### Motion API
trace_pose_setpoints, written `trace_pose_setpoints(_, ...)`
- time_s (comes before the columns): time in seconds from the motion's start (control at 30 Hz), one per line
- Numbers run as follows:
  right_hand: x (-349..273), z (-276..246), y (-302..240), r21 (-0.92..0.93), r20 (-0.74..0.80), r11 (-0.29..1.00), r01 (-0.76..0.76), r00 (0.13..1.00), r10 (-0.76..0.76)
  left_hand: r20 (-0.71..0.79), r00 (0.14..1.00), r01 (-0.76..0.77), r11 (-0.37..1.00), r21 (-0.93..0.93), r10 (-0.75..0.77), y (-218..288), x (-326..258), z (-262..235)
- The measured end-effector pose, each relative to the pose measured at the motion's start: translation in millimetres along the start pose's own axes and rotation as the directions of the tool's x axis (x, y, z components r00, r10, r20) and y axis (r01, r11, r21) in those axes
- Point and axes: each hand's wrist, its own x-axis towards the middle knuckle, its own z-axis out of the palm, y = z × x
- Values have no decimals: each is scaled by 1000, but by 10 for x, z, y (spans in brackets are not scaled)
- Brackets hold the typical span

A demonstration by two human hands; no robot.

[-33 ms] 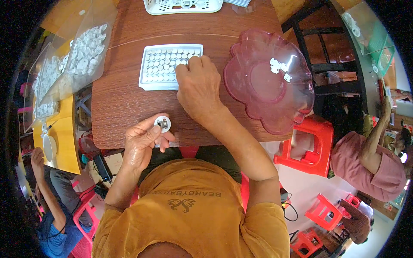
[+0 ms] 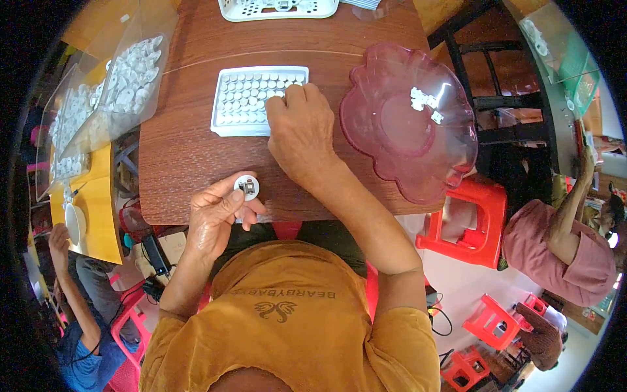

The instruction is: The person assembles small electronic light units by inserting button batteries and components into circular plastic casings by hand.

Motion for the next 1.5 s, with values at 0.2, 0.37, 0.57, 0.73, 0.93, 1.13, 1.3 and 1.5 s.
trace_pose_setpoints(0.2,2,17,25,92,-59,995,26,998,-20,35,999,16,999,-31,-15,21,29,-22)
trace_pose_setpoints(0.37,-183,-237,-171,335,-88,942,14,996,16,74,997,29,996,-83,-23,6,23,-54)
trace_pose_setpoints(0.57,-586,-306,-388,475,-94,880,16,995,33,98,995,-7,996,-87,16,8,-29,9)
trace_pose_setpoints(0.73,-682,-282,-399,425,-154,900,91,988,-27,66,997,-46,998,-43,49,-2,-83,89)
trace_pose_setpoints(0.93,-741,-272,-416,294,-193,920,260,959,-210,57,995,-89,995,55,86,-13,-130,111)
trace_pose_setpoints(1.13,-785,-264,-457,399,-166,896,197,976,-141,45,995,-94,989,118,89,-31,-161,101)
trace_pose_setpoints(1.3,-827,-256,-454,553,-76,833,18,997,29,48,992,-118,983,141,112,-76,-182,83)
trace_pose_setpoints(1.5,-810,-301,-498,492,-7,867,-80,995,96,40,995,-100,982,160,94,-100,-172,103)
